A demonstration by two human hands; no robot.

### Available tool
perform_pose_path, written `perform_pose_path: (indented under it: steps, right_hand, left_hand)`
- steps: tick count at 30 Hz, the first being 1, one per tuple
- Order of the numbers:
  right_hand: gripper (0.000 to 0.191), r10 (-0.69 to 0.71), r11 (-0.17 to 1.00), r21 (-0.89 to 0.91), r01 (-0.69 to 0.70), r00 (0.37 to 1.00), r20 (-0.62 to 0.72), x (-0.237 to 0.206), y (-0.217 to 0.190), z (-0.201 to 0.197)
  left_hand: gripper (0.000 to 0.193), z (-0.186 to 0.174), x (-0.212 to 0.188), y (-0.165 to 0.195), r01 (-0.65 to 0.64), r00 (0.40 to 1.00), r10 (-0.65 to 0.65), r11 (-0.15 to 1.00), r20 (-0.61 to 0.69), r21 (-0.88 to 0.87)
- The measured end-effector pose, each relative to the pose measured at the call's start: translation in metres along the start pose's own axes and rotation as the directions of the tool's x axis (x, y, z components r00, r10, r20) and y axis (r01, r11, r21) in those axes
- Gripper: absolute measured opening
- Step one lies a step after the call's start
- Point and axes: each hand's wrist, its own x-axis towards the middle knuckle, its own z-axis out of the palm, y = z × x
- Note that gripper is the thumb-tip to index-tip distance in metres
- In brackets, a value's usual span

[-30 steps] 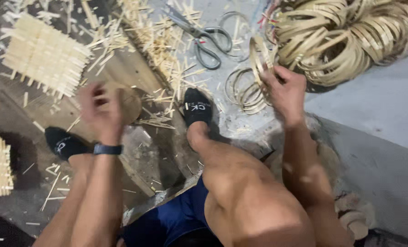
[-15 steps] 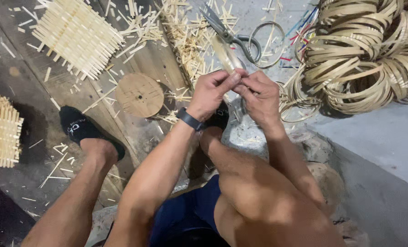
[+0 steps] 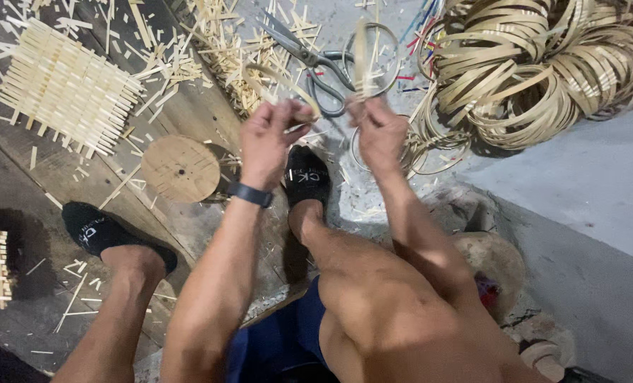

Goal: The person sits on the floor and repeatedly places a circular bamboo frame over a square woven bamboo mat, then uses shears to trim the protruding bamboo strips flush with the frame. The person removes the frame, sets it aside, and repeats the process on multiple mats.

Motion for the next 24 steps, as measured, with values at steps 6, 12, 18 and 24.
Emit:
perform_pose_path:
  steps: [6, 12, 18, 24]
  right_hand:
    - [0.049, -0.458, 0.708, -0.578, 0.407, 0.887, 0.063, 0.013, -0.024, -0.008]
    - [0.032, -0.493, 0.791, -0.086, 0.606, 0.714, 0.498, -0.029, -0.055, 0.040]
    - [0.020, -0.583, 0.639, -0.022, 0.769, 0.503, 0.638, -0.031, -0.087, 0.087]
    - [0.023, -0.634, 0.429, 0.148, 0.891, 0.180, 0.752, -0.039, -0.127, 0.137]
  left_hand:
    - [0.032, -0.023, -0.022, 0.040, 0.168, 0.985, -0.172, 0.973, 0.016, 0.155]
    - [0.036, -0.046, -0.046, 0.040, 0.375, 0.926, -0.376, 0.904, -0.036, 0.207]
    - [0.034, -0.094, -0.067, 0.045, 0.412, 0.909, -0.417, 0.892, 0.010, -0.187]
    - [0.065, -0.120, -0.038, 0.072, 0.469, 0.882, -0.457, 0.873, 0.113, -0.132]
